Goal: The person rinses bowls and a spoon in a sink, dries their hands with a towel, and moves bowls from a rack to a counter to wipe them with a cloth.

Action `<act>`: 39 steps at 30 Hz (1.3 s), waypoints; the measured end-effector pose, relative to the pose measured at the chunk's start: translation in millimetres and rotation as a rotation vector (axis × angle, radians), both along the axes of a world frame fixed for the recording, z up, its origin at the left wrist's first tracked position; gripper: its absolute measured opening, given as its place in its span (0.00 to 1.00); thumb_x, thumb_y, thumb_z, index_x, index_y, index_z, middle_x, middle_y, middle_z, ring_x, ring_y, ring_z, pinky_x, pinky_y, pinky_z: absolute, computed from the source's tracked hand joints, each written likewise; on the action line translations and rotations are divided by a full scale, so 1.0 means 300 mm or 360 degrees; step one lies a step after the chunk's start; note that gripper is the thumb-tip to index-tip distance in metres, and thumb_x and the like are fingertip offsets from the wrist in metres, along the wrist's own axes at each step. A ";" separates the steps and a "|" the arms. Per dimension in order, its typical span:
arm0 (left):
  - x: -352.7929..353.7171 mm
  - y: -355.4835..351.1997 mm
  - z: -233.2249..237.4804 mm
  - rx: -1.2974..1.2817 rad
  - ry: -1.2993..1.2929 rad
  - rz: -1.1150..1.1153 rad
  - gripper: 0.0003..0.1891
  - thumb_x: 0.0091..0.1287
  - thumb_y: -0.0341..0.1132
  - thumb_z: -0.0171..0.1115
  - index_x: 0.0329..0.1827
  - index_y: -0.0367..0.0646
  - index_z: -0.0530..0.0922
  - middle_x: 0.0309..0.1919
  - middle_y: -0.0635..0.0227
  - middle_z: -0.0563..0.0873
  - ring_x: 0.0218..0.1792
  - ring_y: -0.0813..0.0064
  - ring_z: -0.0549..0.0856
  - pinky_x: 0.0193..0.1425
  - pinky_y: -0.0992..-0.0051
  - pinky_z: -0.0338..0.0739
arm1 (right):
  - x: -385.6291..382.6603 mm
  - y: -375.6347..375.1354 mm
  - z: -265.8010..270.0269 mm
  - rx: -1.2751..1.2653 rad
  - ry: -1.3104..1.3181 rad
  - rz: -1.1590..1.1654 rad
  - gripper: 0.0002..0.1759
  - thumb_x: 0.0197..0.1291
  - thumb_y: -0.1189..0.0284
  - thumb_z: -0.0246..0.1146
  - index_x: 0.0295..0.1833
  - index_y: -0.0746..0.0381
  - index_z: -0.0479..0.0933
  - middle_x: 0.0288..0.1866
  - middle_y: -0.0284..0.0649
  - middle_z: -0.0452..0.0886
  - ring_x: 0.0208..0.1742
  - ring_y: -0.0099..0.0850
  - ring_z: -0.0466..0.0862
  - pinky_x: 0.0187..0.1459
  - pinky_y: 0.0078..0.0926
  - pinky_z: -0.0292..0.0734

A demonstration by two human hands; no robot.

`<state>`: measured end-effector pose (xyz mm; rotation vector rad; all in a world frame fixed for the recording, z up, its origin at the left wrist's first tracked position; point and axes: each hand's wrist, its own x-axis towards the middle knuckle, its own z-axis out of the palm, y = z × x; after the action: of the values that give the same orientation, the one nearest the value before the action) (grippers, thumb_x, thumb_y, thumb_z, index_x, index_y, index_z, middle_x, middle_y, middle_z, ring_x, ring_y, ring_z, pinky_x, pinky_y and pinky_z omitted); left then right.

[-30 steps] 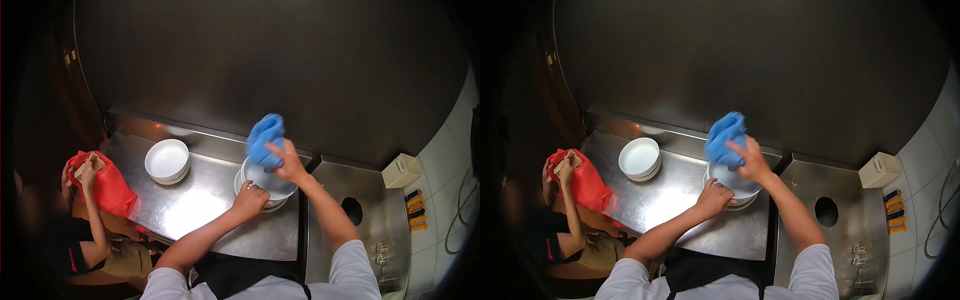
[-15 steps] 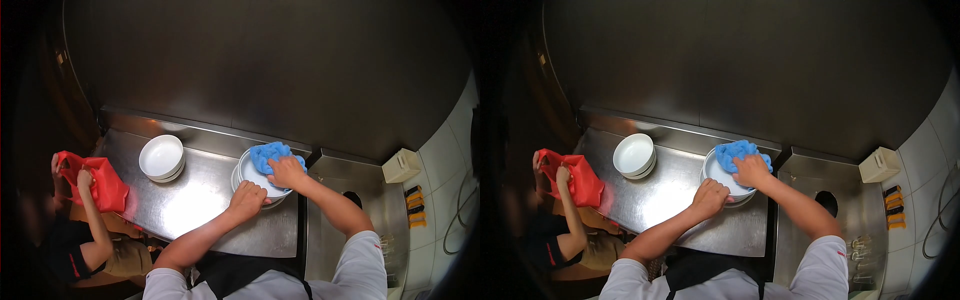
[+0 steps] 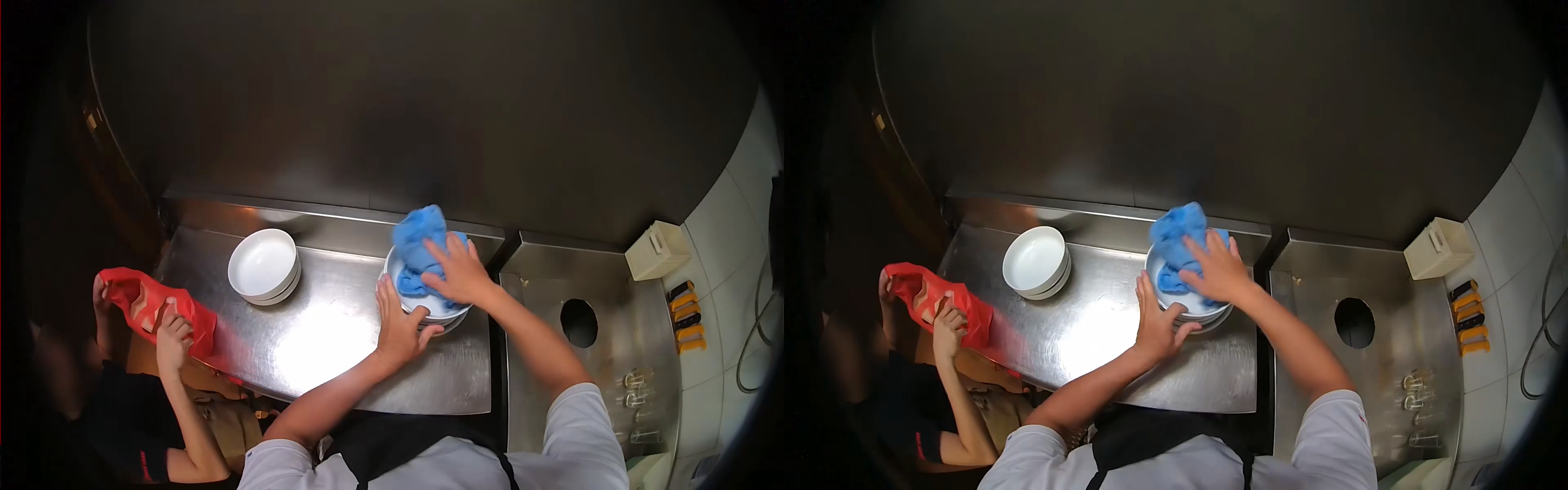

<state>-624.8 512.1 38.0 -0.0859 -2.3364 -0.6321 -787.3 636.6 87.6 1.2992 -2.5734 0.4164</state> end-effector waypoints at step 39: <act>-0.214 -0.186 0.159 -0.0927 -0.0301 -0.1164 0.17 0.58 0.49 0.70 0.27 0.44 0.80 0.26 0.65 0.82 0.31 0.63 0.85 0.33 0.64 0.80 | 0.217 0.436 0.135 -0.3142 -0.1831 0.0150 0.28 0.68 0.51 0.51 0.62 0.61 0.74 0.56 0.39 0.80 0.56 0.35 0.79 0.60 0.36 0.75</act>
<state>-688.9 456.2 85.7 -1.2277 -2.5811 -0.2635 -722.2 767.5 128.0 0.1959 -0.9109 3.0246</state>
